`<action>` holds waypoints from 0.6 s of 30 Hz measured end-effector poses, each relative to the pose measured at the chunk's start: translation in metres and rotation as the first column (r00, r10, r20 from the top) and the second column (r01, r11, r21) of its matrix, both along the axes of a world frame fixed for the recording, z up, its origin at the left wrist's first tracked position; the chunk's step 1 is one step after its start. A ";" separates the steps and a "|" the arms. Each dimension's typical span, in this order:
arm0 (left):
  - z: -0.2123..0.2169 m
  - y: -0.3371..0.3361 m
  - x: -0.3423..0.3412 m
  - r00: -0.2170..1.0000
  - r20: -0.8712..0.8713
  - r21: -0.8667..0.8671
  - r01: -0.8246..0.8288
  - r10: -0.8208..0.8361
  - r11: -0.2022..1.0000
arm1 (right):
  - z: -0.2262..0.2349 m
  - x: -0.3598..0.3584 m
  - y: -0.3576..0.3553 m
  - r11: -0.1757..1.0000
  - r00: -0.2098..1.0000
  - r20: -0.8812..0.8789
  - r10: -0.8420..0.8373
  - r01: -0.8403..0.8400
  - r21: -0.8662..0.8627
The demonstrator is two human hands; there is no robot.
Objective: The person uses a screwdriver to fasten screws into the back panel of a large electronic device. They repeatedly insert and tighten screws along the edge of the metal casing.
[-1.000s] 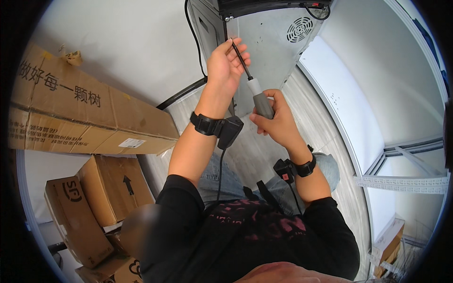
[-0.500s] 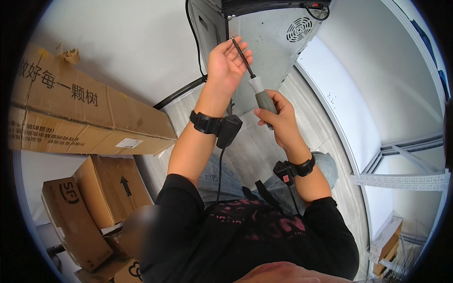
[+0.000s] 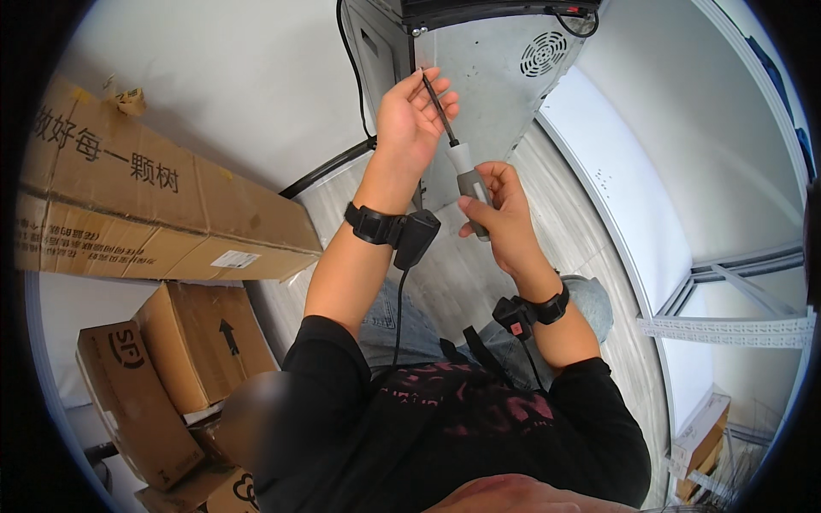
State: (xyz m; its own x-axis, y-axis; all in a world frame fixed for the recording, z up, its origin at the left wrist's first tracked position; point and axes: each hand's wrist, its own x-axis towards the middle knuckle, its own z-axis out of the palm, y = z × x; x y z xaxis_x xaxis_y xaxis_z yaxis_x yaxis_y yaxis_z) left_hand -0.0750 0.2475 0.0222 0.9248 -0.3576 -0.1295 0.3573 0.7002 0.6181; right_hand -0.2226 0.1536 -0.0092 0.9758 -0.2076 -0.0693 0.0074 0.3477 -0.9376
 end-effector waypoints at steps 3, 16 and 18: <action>-0.004 0.001 0.002 1.000 -0.002 -0.022 0.012 -0.012 1.000 | 0.003 -0.002 0.001 0.998 1.000 0.023 -0.013 0.014 -0.062; -0.004 -0.004 -0.001 0.999 -0.047 -0.055 0.011 -0.014 0.998 | 0.007 -0.007 -0.006 1.000 0.999 0.034 -0.024 0.024 -0.006; -0.003 -0.005 -0.005 0.999 -0.033 -0.057 0.017 -0.019 0.998 | 0.006 -0.009 -0.004 0.998 0.999 0.037 -0.033 0.031 0.056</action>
State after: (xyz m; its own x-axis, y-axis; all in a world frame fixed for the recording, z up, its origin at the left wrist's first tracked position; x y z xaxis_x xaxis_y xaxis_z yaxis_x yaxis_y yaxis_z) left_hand -0.0797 0.2420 0.0196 0.9136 -0.3820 -0.1395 0.3902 0.7268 0.5653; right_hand -0.2313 0.1493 -0.0028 0.9709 -0.2355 -0.0444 0.0547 0.3979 -0.9158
